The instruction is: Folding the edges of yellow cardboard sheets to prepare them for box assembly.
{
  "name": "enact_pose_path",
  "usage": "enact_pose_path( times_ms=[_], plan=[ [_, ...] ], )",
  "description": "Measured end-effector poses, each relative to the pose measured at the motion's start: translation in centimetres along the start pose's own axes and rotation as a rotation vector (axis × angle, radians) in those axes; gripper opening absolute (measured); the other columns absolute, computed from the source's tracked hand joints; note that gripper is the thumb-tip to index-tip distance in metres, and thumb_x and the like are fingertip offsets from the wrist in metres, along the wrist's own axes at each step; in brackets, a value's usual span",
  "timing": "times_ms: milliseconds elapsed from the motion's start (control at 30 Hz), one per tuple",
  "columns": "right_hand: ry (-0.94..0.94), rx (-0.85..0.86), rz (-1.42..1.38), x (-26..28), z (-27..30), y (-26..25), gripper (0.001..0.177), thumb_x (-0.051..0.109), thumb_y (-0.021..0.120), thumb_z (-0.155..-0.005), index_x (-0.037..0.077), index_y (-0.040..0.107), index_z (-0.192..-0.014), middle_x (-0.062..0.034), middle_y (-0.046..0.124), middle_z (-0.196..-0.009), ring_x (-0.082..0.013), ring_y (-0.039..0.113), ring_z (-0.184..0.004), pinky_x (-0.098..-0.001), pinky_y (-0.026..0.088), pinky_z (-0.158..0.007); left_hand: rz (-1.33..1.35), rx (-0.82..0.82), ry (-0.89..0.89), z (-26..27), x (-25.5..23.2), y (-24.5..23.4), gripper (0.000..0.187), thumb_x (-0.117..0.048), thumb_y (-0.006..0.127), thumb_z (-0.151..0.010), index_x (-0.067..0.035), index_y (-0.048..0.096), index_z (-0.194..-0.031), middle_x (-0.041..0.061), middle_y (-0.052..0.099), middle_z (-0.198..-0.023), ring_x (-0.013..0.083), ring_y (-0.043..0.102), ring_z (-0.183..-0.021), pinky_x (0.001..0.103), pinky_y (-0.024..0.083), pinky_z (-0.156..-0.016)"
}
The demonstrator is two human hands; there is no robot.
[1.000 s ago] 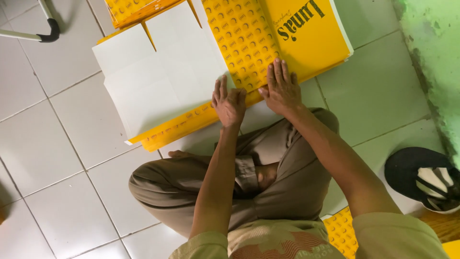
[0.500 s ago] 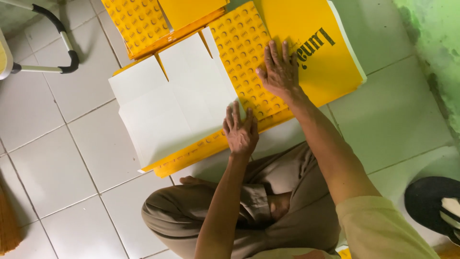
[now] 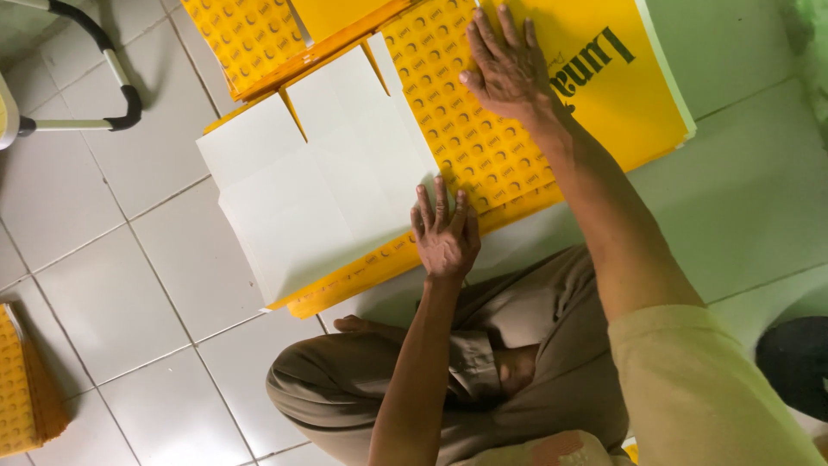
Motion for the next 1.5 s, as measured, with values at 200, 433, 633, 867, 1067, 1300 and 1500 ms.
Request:
enact_pose_path(
  times_ms=[200, 433, 633, 867, 1067, 1300, 1500],
  plan=[
    [-0.266, -0.207, 0.122, 0.2, 12.5, -1.3, 0.068, 0.049, 0.031, -0.117, 0.004, 0.019, -0.166, -0.0137, 0.018, -0.172, -0.0330, 0.004, -0.156, -0.0635, 0.010, -0.124, -0.031, -0.042, 0.042, 0.1, -0.4, -0.3, 0.035, -0.023, 0.070, -0.093, -0.009, 0.074, -0.125, 0.018, 0.050, -0.153, 0.0488, 0.044, -0.142, 0.057, 0.042, -0.109],
    [-0.257, -0.237, 0.160, 1.3, 22.2, -1.9, 0.065, 0.043, 0.036, -0.111, -0.003, 0.032, -0.157, -0.0282, 0.037, -0.162, -0.0485, 0.030, -0.150, -0.0749, 0.033, -0.112, -0.062, -0.053, 0.004, 1.1, 0.3, 1.1, 0.035, -0.030, 0.069, -0.094, -0.012, 0.076, -0.123, 0.017, 0.051, -0.152, 0.0483, 0.042, -0.144, 0.060, 0.041, -0.111],
    [-0.122, -0.114, 0.215, 1.3, 25.9, 1.1, 0.086, 0.062, 0.030, -0.106, -0.003, 0.032, -0.163, -0.0293, 0.032, -0.166, -0.0431, 0.017, -0.157, -0.0657, 0.010, -0.121, -0.082, 0.013, -0.072, 1.9, 1.8, 3.4, 0.039, -0.044, 0.053, -0.103, -0.030, 0.068, -0.136, 0.004, 0.038, -0.164, 0.0436, 0.032, -0.151, 0.061, 0.029, -0.118],
    [0.142, 0.161, 0.159, 3.8, 25.7, 2.9, 0.113, 0.079, 0.035, -0.092, -0.006, 0.014, -0.163, -0.0304, 0.005, -0.170, -0.0459, 0.006, -0.157, -0.0611, 0.007, -0.125, -0.032, 0.102, -0.101, 1.8, 2.1, 3.8, 0.042, -0.042, 0.051, -0.102, -0.029, 0.064, -0.140, 0.003, 0.033, -0.167, 0.0430, 0.025, -0.154, 0.062, 0.024, -0.122],
    [0.031, 0.106, 0.177, 10.8, 24.6, 2.5, 0.118, 0.069, 0.062, -0.084, -0.009, 0.018, -0.161, -0.0331, 0.002, -0.169, -0.0535, 0.004, -0.154, -0.0613, 0.010, -0.125, -0.007, 0.166, -0.083, 1.8, 2.1, 3.5, 0.043, -0.039, 0.049, -0.104, -0.026, 0.062, -0.143, 0.004, 0.030, -0.168, 0.0411, 0.022, -0.155, 0.060, 0.023, -0.123],
    [-0.145, -0.065, 0.218, 11.0, 24.4, 2.7, 0.111, 0.075, 0.063, -0.082, 0.005, 0.033, -0.163, -0.0195, 0.007, -0.173, -0.0548, 0.013, -0.151, -0.0620, 0.032, -0.114, 0.093, 0.184, -0.038, 2.6, 3.9, 4.8, 0.051, -0.019, 0.047, -0.105, -0.014, 0.047, -0.156, 0.008, 0.023, -0.170, 0.0387, 0.017, -0.157, 0.058, 0.017, -0.126],
    [-0.223, -0.215, 0.230, 16.9, 22.8, 2.4, 0.084, 0.060, 0.055, -0.102, 0.004, 0.039, -0.161, -0.0196, 0.033, -0.166, -0.0468, 0.023, -0.152, -0.0545, 0.028, -0.120, 0.345, 0.122, 0.022, 3.4, 5.7, 4.5, 0.060, -0.004, 0.047, -0.102, -0.015, 0.039, -0.160, 0.007, 0.020, -0.172, 0.0345, 0.015, -0.159, 0.053, 0.017, -0.128]
  ],
)
Point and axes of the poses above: each hand's wrist, its own z-axis away from the middle knuckle, its own y-axis out of the palm, x = y × z, the point moved 5 cm from there along -z, towards the middle knuckle
